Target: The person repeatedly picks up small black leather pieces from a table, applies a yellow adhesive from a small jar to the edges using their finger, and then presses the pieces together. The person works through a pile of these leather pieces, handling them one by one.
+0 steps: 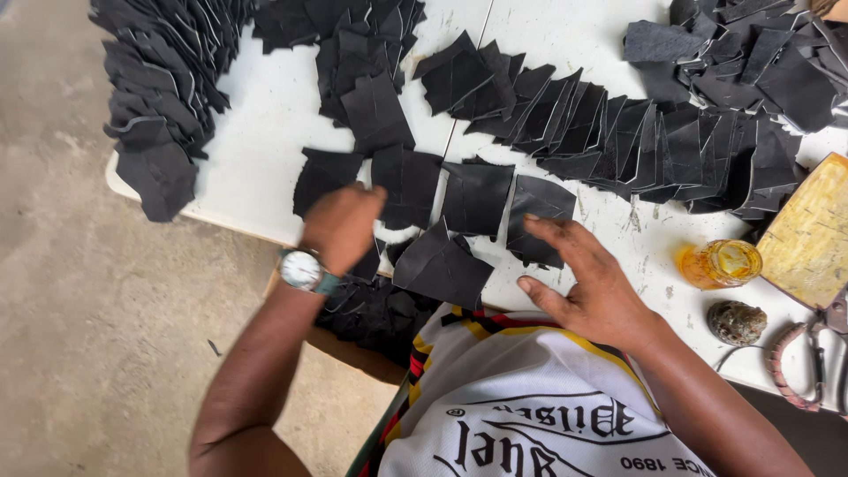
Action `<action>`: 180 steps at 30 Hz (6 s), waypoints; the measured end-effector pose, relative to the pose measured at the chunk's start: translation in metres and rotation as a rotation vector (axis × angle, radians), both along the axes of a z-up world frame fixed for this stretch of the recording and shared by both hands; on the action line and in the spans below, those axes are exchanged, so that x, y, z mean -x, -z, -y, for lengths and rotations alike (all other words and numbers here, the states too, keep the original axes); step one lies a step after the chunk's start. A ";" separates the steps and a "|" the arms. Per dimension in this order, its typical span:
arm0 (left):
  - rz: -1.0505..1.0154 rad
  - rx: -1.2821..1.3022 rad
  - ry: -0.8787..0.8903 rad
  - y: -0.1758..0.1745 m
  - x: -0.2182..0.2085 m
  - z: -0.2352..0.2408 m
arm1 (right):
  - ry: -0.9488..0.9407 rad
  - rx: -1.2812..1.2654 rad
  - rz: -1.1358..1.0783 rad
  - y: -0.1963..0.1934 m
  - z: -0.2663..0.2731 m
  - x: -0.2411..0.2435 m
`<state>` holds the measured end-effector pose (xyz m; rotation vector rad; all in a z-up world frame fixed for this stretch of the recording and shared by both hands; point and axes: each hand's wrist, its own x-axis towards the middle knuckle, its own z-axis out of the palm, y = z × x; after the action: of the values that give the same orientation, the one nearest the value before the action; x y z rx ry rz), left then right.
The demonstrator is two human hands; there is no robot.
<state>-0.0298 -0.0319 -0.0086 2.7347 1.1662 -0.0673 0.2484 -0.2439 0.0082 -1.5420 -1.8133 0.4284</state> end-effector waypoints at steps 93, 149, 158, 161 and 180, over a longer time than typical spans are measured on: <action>0.138 0.092 0.707 -0.025 -0.279 0.111 | 0.442 -0.102 -0.825 0.022 0.079 -0.120; 1.275 0.752 0.109 0.041 -0.237 0.110 | 0.614 -0.117 -0.991 0.026 0.078 -0.109; 1.279 0.854 0.071 0.054 -0.239 0.095 | 0.572 -0.079 -1.004 0.021 0.079 -0.106; 1.249 0.878 0.018 0.052 -0.239 0.096 | 0.594 -0.076 -0.938 0.028 0.078 -0.107; 1.520 1.844 -0.117 0.058 -0.254 0.134 | 0.664 0.198 0.341 -0.025 0.109 -0.143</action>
<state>0.2241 -0.1656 -0.0668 0.5558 0.2440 0.5284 0.3913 -0.3528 0.0337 -2.3427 -1.3906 0.0203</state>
